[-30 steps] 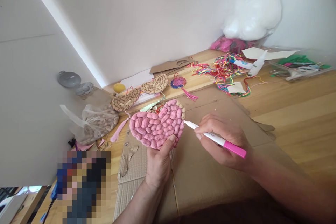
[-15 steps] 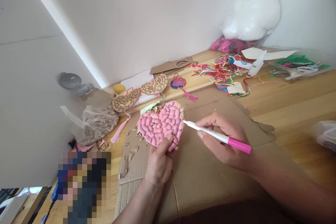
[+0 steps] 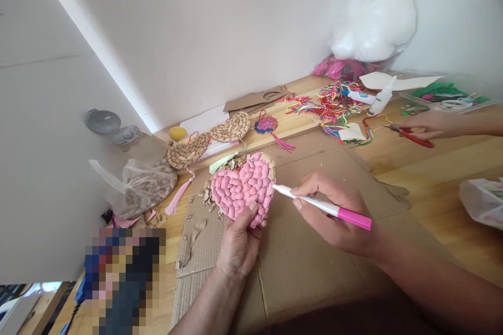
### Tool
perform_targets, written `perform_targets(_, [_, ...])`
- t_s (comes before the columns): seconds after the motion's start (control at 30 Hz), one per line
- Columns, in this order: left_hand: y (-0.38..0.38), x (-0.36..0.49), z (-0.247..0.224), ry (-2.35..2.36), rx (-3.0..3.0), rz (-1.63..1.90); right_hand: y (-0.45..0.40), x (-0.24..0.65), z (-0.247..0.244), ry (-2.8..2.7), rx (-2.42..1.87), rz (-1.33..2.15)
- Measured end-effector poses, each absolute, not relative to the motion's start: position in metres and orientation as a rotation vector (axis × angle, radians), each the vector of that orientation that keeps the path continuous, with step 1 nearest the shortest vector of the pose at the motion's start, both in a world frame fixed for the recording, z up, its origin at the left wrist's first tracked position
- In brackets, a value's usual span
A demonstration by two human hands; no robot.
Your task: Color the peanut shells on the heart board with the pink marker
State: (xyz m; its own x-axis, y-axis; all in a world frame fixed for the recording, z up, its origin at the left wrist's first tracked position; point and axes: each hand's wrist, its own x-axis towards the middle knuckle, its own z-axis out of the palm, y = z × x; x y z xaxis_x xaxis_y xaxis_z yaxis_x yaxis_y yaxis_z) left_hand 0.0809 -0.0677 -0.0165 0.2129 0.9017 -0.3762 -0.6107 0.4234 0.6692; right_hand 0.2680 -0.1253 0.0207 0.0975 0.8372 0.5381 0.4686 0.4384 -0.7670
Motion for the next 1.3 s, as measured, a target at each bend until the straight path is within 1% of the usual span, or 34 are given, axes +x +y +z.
perform_targets(0.1, [-0.0680,0.0798,-0.0158,0.821,0.424,1.080,-0.1245,0.2680,0.0185,-1.584,-1.135,0.391])
perform_targets(0.2, [-0.0683,0.0797,-0.0148,0.819,0.391,1.091,-0.1237,0.2684,0.0164,-1.539,-1.168,0.349])
perform_targets(0.37, [-0.0667,0.0817,-0.0131,0.804,0.345,1.067,-0.1231,0.2689,0.0159,-1.587,-1.120,0.380])
perform_targets(0.53, [-0.0662,0.0803,-0.0143,0.817,0.290,1.040,-0.1221,0.2703,0.0139,-1.531,-1.172,0.343])
perform_targets(0.77, [-0.0655,0.0794,-0.0158,0.824,0.283,1.011,-0.1243,0.2690,0.0128,-1.581,-1.099,0.430])
perform_targets(0.9, [-0.0652,0.0797,-0.0161,0.824,0.286,1.024,-0.1244,0.2712,0.0127,-1.520,-1.176,0.383])
perform_targets(1.1, [-0.0659,0.0798,-0.0152,0.814,0.286,1.016,-0.1241,0.2711,0.0134,-1.585,-1.122,0.451])
perform_targets(1.3, [-0.0659,0.0808,-0.0142,0.833,0.296,1.034,-0.1235,0.2711,0.0131,-1.528,-1.194,0.440])
